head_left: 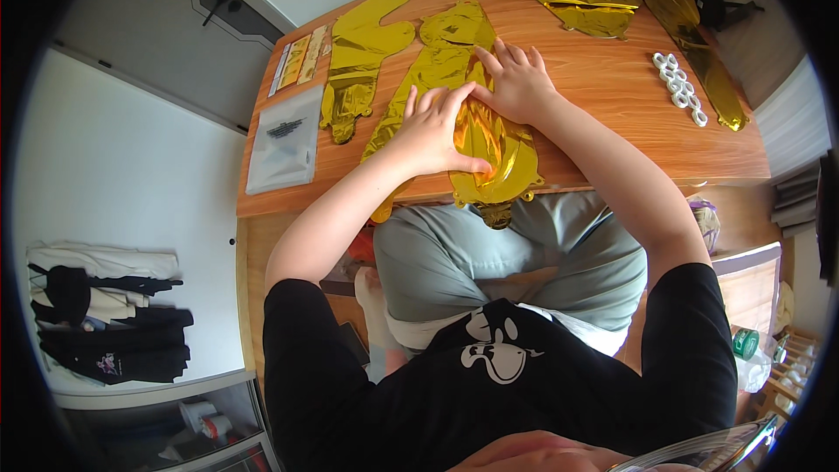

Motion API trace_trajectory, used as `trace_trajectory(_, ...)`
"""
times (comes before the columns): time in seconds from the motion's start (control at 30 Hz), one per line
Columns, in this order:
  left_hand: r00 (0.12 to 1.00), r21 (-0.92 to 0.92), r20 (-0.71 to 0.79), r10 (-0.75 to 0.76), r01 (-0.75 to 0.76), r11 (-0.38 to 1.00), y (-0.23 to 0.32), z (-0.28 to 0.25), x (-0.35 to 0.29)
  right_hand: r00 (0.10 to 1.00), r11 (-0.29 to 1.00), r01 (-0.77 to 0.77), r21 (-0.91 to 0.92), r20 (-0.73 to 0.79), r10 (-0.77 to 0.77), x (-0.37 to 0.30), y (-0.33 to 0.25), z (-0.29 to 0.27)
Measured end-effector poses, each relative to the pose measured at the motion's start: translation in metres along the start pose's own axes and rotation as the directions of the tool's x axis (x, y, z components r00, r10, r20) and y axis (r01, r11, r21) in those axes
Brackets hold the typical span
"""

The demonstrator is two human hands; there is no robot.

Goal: Folding gold foil balloons at a desk.

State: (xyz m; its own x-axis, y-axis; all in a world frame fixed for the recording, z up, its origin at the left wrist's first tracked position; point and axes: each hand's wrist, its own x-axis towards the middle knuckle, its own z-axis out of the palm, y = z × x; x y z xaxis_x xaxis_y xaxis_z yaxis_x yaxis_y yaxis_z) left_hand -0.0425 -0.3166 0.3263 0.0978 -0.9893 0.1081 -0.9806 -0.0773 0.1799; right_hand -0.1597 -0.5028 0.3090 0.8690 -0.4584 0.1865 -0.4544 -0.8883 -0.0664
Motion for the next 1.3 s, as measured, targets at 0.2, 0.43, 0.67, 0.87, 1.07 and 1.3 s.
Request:
trace_trajectory(0.2, 0.999, -0.021, 0.035, -0.016, 0.017, 1.0, -0.002, 0.002, 0.0, 1.0, 1.0, 0.003, 0.006, 0.011, -0.003, -0.001, -0.001, -0.002)
trace_trajectory(0.43, 0.995, 0.005, 0.074, 0.073, -0.074, 0.997, 0.001, -0.001, 0.001, 1.0, 1.0, 0.003, 0.005, 0.014, -0.003, 0.001, 0.001, 0.0)
trace_trajectory(0.67, 0.988, 0.02, 0.136, 0.078, -0.082, 0.996, 0.005, -0.01, 0.002, 1.0, 1.0, 0.01, 0.005, 0.01, -0.01, 0.001, 0.002, 0.001)
trace_trajectory(0.87, 0.996, -0.201, -0.079, -0.044, 0.027, 0.979, -0.027, -0.029, -0.014, 0.999, 0.999, 0.022, 0.023, -0.032, -0.021, -0.001, -0.004, 0.001)
trace_trajectory(1.07, 0.696, -0.27, -0.036, -0.717, 0.684, 0.678, 0.0, -0.098, -0.12, 0.999, 1.0, 0.008, 0.018, -0.053, -0.007, -0.002, 0.005, 0.004)
trace_trajectory(1.3, 0.579, -0.788, 0.339, -0.741, 0.605, 0.113, 0.006, -0.005, -0.188, 0.998, 1.0, 0.019, 0.012, -0.061, -0.018, 0.001, -0.004, 0.003)
